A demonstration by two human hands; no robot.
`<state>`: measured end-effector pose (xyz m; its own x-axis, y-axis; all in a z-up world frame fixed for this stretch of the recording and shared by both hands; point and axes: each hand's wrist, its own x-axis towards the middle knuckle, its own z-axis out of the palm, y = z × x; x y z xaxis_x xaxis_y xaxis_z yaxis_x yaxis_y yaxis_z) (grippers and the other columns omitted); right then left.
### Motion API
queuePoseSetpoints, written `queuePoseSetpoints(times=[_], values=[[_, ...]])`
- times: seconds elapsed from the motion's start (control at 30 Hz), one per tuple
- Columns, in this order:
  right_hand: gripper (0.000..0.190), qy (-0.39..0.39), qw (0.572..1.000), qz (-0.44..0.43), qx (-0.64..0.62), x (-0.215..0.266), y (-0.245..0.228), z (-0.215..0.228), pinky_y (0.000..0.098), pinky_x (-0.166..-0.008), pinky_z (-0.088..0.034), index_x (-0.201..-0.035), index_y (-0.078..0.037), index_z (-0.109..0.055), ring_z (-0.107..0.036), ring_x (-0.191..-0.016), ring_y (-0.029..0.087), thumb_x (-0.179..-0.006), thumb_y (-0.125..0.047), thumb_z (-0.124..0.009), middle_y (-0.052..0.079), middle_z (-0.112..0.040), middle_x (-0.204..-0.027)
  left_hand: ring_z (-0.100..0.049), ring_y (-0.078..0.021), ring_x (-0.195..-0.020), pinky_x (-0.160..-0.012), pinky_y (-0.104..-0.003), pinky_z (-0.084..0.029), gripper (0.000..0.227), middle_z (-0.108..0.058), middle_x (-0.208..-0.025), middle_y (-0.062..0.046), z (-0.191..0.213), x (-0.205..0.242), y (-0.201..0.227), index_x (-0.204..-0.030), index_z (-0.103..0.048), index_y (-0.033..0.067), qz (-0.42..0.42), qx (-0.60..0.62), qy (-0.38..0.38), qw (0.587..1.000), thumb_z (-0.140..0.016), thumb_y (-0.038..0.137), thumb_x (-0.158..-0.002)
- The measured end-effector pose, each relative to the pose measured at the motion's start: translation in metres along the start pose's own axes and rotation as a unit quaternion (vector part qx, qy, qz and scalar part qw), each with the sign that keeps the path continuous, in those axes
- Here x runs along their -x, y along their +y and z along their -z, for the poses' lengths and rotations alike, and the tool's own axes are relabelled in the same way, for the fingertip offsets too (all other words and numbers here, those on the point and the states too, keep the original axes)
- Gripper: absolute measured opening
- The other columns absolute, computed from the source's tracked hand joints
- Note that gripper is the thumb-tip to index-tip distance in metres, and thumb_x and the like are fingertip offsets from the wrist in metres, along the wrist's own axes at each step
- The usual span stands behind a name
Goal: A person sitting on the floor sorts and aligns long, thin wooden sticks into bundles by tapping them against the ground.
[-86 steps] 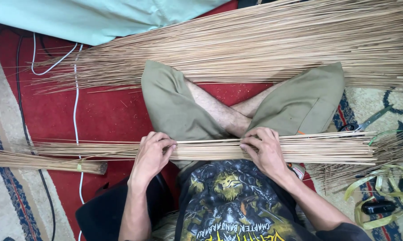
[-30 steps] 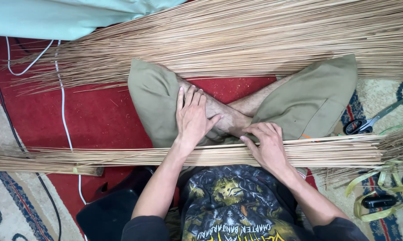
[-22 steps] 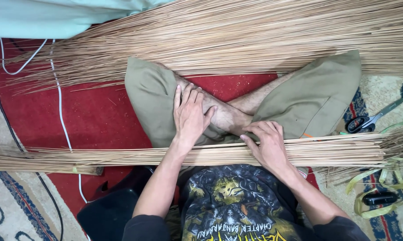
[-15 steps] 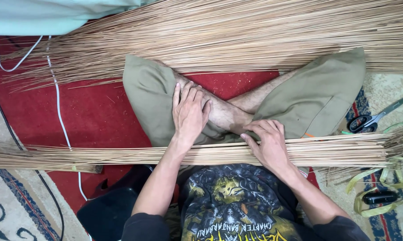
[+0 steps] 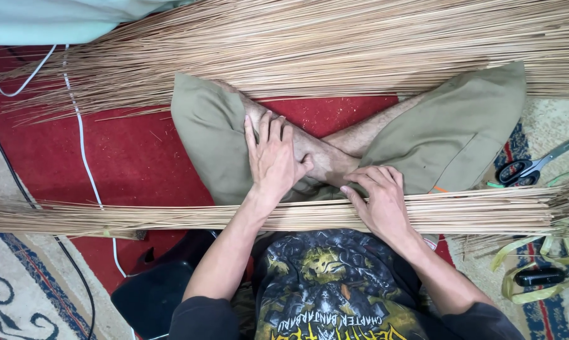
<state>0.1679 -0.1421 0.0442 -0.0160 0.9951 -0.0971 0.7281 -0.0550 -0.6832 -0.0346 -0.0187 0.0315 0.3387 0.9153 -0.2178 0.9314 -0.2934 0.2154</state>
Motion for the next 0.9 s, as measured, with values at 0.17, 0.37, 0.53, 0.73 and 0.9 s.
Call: queuePoseSetpoints(times=[0.17, 0.37, 0.53, 0.73, 0.9], values=[[0.019, 0.000, 1.000, -0.006, 0.001, -0.001, 0.001, 0.001, 0.0425, -0.109, -0.039, -0.107, -0.019, -0.077, -0.067, -0.110, 0.020, -0.091, -0.027, -0.077, -0.001, -0.073, -0.103, -0.047, -0.0285, -0.137, -0.127, -0.061, -0.012, 0.055, -0.066, -0.118, -0.011, -0.018, -0.004, -0.001, -0.107, -0.070, 0.0059, -0.001, -0.024, 0.072, 0.997, -0.082, 0.032, -0.060], [0.018, 0.002, 1.000, 0.000, 0.005, 0.000, 0.000, 0.001, 0.0426, -0.108, -0.038, -0.107, -0.018, -0.077, -0.067, -0.110, 0.021, -0.092, -0.028, -0.076, 0.000, -0.073, -0.102, -0.058, -0.0268, -0.126, -0.122, -0.059, -0.025, 0.041, -0.069, -0.106, -0.009, -0.027, -0.013, -0.016, -0.095, -0.073, 0.0089, -0.034, 0.005, 0.148, 0.988, -0.074, 0.028, -0.058], [0.019, 0.000, 1.000, -0.002, 0.001, 0.001, 0.000, 0.001, 0.0426, -0.109, -0.038, -0.107, -0.019, -0.077, -0.067, -0.111, 0.021, -0.091, -0.028, -0.078, 0.000, -0.073, -0.103, -0.037, -0.0314, -0.147, -0.125, -0.067, -0.007, 0.078, -0.062, -0.137, -0.013, 0.007, -0.006, 0.002, -0.124, -0.067, 0.0057, 0.006, -0.015, -0.044, 0.999, -0.081, 0.048, -0.060], [0.019, 0.002, 1.000, -0.003, 0.004, -0.001, 0.001, 0.000, 0.0426, -0.109, -0.038, -0.107, -0.019, -0.077, -0.067, -0.110, 0.020, -0.091, -0.029, -0.077, -0.001, -0.073, -0.103, -0.049, -0.0282, -0.137, -0.124, -0.065, -0.014, 0.051, -0.068, -0.121, -0.010, -0.013, -0.010, -0.005, -0.109, -0.070, 0.0079, -0.016, -0.034, 0.062, 0.997, -0.075, 0.030, -0.063], [0.018, 0.000, 1.000, -0.001, 0.008, 0.001, 0.000, 0.001, 0.0428, -0.108, -0.039, -0.107, -0.018, -0.076, -0.067, -0.110, 0.021, -0.091, -0.027, -0.077, 0.000, -0.072, -0.102, -0.064, -0.0254, -0.120, -0.120, -0.056, -0.030, 0.038, -0.072, -0.101, -0.011, -0.026, -0.017, -0.029, -0.102, -0.074, 0.0058, -0.064, -0.018, 0.188, 0.980, -0.066, 0.019, -0.067]])
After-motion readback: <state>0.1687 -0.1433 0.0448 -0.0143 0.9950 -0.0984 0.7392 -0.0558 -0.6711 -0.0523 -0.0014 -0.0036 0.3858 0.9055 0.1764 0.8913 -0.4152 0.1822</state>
